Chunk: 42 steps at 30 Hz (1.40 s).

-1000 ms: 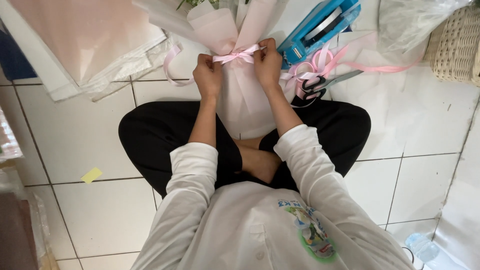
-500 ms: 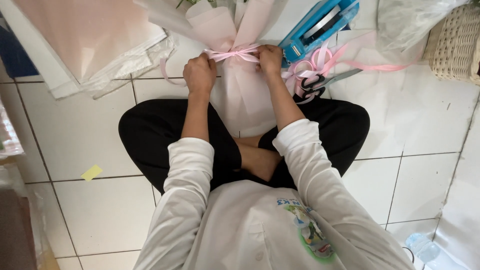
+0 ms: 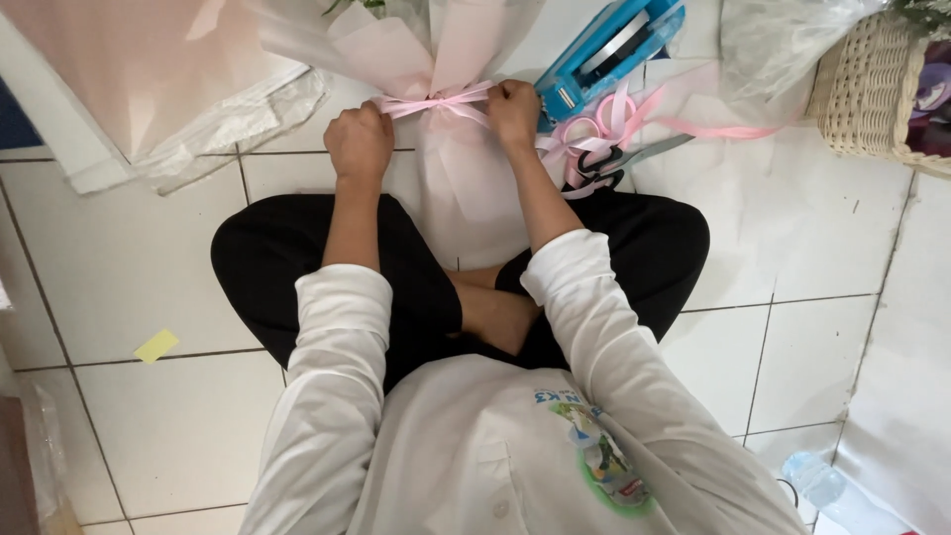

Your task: Wrapping a flower bouquet with decorative paper and tying it with a pink ribbon

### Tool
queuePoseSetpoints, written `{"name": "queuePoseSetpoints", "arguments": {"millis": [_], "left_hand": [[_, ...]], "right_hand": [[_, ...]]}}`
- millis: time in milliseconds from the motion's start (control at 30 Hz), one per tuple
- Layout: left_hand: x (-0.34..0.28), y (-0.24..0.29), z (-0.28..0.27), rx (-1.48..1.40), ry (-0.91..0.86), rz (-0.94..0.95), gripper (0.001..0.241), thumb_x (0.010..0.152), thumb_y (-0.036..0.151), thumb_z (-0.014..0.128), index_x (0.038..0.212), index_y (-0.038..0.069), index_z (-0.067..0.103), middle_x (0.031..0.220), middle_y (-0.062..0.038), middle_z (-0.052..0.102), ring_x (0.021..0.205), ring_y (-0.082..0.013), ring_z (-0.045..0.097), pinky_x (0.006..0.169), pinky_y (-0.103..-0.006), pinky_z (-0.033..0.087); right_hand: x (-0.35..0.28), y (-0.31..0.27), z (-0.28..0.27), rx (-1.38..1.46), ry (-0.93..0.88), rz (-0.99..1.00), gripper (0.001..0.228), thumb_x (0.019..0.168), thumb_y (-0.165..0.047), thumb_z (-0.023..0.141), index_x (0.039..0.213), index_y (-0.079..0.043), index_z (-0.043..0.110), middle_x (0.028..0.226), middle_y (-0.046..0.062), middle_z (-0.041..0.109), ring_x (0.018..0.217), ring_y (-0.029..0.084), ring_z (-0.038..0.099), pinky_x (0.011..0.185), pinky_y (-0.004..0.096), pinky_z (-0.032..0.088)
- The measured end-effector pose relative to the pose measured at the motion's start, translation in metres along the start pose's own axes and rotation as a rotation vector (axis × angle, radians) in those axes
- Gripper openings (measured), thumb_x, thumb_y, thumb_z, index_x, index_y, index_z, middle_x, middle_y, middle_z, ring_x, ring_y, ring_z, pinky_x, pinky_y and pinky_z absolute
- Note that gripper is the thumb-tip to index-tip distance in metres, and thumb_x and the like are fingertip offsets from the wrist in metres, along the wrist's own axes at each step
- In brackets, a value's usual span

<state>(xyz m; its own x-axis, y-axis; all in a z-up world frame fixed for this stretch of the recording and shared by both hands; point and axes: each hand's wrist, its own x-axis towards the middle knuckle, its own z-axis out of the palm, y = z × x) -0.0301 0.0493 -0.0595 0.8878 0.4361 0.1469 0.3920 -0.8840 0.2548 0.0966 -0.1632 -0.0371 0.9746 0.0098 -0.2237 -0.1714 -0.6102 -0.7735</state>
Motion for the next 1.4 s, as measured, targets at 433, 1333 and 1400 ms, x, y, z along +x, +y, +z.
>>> {"name": "queuePoseSetpoints", "arguments": {"millis": [433,1333,1400], "left_hand": [[-0.002,0.012,0.005,-0.075,-0.096,-0.174,0.022,0.09,0.014,0.062,0.076,0.004,0.074,0.074,-0.018,0.072,0.061,-0.0351,0.068,0.06,-0.0446,0.056],[-0.011,0.033,-0.105,-0.393,-0.364,-0.061,0.028,0.089,0.026,0.075,0.101,0.0,0.073,0.074,-0.014,0.071,0.07,-0.0341,0.069,0.072,-0.0432,0.056],[-0.035,0.045,-0.104,-0.793,-0.539,-0.275,0.052,0.093,0.053,0.074,0.084,0.003,0.063,0.064,-0.013,0.059,0.05,-0.0243,0.062,0.049,-0.0361,0.05]], "right_hand": [[-0.003,0.0,0.001,0.044,-0.006,0.1,0.025,0.09,-0.012,0.06,0.072,0.001,0.072,0.061,0.007,0.07,0.053,0.019,0.063,0.058,0.031,0.055],[-0.066,0.019,-0.08,-0.01,-0.274,-0.224,0.034,0.098,-0.034,0.069,0.086,-0.002,0.073,0.065,-0.002,0.058,0.057,0.011,0.047,0.056,0.025,0.044],[-0.074,0.039,-0.083,-0.003,-0.37,-0.119,0.026,0.097,-0.032,0.07,0.096,-0.008,0.077,0.074,0.011,0.068,0.075,0.025,0.067,0.066,0.038,0.052]]}}
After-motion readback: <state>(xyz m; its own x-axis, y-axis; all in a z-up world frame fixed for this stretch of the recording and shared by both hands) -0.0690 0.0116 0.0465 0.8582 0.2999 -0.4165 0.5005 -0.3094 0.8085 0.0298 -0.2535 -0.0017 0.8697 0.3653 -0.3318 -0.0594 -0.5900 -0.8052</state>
